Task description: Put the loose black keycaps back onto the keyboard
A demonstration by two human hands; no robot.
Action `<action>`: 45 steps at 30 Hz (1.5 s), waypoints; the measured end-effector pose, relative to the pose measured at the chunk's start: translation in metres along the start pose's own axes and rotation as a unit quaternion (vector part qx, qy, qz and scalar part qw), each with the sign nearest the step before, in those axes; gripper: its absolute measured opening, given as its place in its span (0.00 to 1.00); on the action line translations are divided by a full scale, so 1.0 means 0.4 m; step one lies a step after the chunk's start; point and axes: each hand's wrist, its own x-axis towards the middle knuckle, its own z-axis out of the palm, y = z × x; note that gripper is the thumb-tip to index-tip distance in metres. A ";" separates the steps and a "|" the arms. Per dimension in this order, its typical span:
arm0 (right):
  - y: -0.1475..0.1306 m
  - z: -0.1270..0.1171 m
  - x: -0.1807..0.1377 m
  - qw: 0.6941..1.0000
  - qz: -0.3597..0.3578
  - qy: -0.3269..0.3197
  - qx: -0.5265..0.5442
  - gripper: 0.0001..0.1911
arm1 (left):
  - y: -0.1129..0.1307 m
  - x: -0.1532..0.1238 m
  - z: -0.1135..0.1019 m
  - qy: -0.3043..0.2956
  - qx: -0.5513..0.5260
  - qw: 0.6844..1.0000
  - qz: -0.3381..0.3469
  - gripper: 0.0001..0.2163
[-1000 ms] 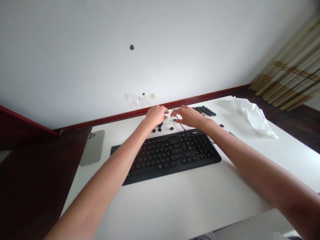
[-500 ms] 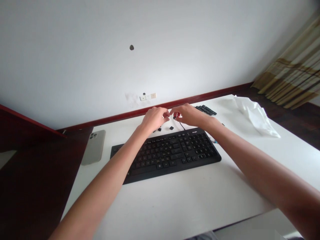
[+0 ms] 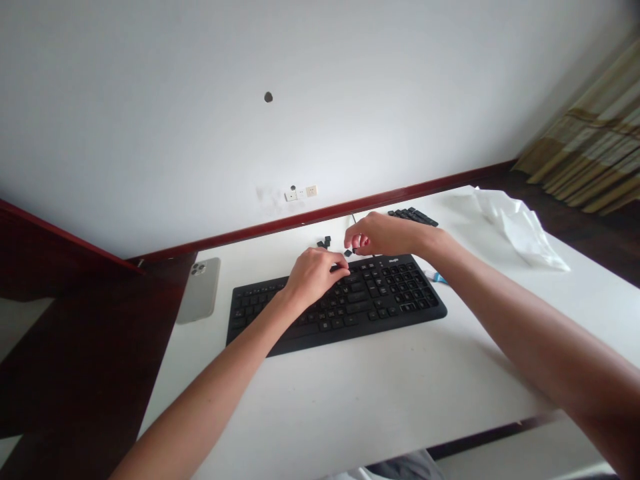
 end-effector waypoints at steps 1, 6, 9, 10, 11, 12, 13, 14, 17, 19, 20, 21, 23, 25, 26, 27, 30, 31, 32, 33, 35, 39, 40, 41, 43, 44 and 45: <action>0.000 -0.002 -0.001 1.000 0.006 0.002 -0.002 0.14 | 0.001 0.000 0.007 0.006 0.003 1.000 0.015 0.02; -0.006 -0.014 -0.004 1.000 0.023 -0.001 0.005 0.15 | 0.003 -0.005 0.018 0.019 0.041 0.998 0.048 0.02; 0.001 -0.018 -0.006 1.000 0.022 0.000 0.007 0.15 | 0.006 -0.007 0.011 0.007 0.056 0.997 0.052 0.03; 0.004 -0.019 -0.006 1.000 0.022 0.002 0.007 0.15 | 0.007 -0.007 0.009 0.005 0.060 0.997 0.051 0.03; 0.006 -0.020 -0.007 1.000 0.024 0.003 0.007 0.15 | 0.008 -0.007 0.007 0.004 0.063 0.997 0.048 0.04; 0.008 -0.021 -0.009 1.000 0.026 0.004 0.004 0.15 | 0.008 -0.007 0.006 0.004 0.061 0.997 0.042 0.04; 0.008 -0.022 -0.011 1.000 0.028 0.004 0.002 0.15 | 0.008 -0.007 0.005 0.004 0.055 0.998 0.035 0.04; 0.008 -0.023 -0.012 1.000 0.031 0.003 -0.002 0.16 | 0.008 -0.007 0.005 0.005 0.047 0.999 0.025 0.04; 0.002 -0.027 -0.017 0.999 0.041 0.000 -0.009 0.16 | 0.008 -0.005 0.008 0.007 0.029 1.000 -0.009 0.04; -0.001 -0.029 -0.019 0.999 0.051 -0.002 -0.008 0.16 | 0.009 -0.004 0.011 0.008 0.022 0.999 -0.026 0.04; -0.001 -0.030 -0.019 0.999 0.053 -0.002 -0.007 0.16 | 0.010 -0.003 0.012 0.007 0.015 0.999 -0.034 0.04; -0.001 -0.031 -0.019 0.999 0.054 -0.002 -0.006 0.16 | 0.011 -0.002 0.013 0.006 0.007 0.999 -0.041 0.04; 0.000 -0.031 -0.018 0.999 0.052 -0.004 -0.007 0.16 | 0.014 0.000 0.014 0.005 -0.006 0.998 -0.056 0.05; 0.003 -0.030 -0.017 0.999 0.049 -0.006 -0.009 0.15 | 0.015 0.000 0.013 0.002 -0.012 0.998 -0.066 0.05; 0.004 -0.029 -0.016 0.999 0.048 -0.008 -0.009 0.15 | 0.015 0.001 0.012 0.001 -0.012 0.998 -0.067 0.05; 0.005 -0.028 -0.016 0.999 0.047 -0.009 -0.009 0.16 | 0.016 0.001 0.012 0.000 -0.012 0.998 -0.067 0.05; 0.005 -0.025 -0.016 0.999 0.049 -0.009 -0.007 0.17 | 0.016 -0.001 0.010 -0.001 -0.010 0.998 -0.062 0.05; 0.004 -0.025 -0.016 0.999 0.050 -0.010 -0.007 0.17 | 0.016 -0.002 0.010 0.000 -0.009 0.998 -0.059 0.05; 0.003 -0.024 -0.016 0.999 0.051 -0.012 -0.008 0.17 | 0.016 -0.003 0.010 0.002 -0.007 0.999 -0.054 0.05; 0.002 -0.024 -0.016 0.999 0.051 -0.014 -0.010 0.17 | 0.016 -0.004 0.010 0.003 -0.003 0.999 -0.048 0.05; 0.000 -0.024 -0.016 0.998 0.050 -0.019 -0.012 0.17 | 0.015 -0.006 0.011 0.003 0.006 0.999 -0.039 0.05; -0.002 -0.024 -0.016 0.998 0.054 -0.021 -0.017 0.18 | 0.015 -0.007 0.011 0.000 0.015 0.999 -0.036 0.05; -0.001 -0.024 -0.016 0.998 0.054 -0.021 -0.018 0.18 | 0.016 -0.008 0.011 0.000 0.014 0.999 -0.036 0.05; -0.001 -0.024 -0.016 0.998 0.053 -0.022 -0.019 0.18 | 0.017 -0.008 0.010 0.000 0.013 0.999 -0.036 0.04; 0.001 -0.023 -0.015 0.998 0.050 -0.022 -0.020 0.18 | 0.019 -0.008 0.010 0.000 0.008 0.999 -0.039 0.04; 0.002 -0.022 -0.015 0.998 0.048 -0.023 -0.020 0.18 | 0.020 -0.008 0.010 0.000 0.004 0.999 -0.041 0.04; 0.004 -0.021 -0.014 0.999 0.046 -0.023 -0.019 0.18 | 0.021 -0.008 0.010 -0.001 0.000 0.999 -0.043 0.04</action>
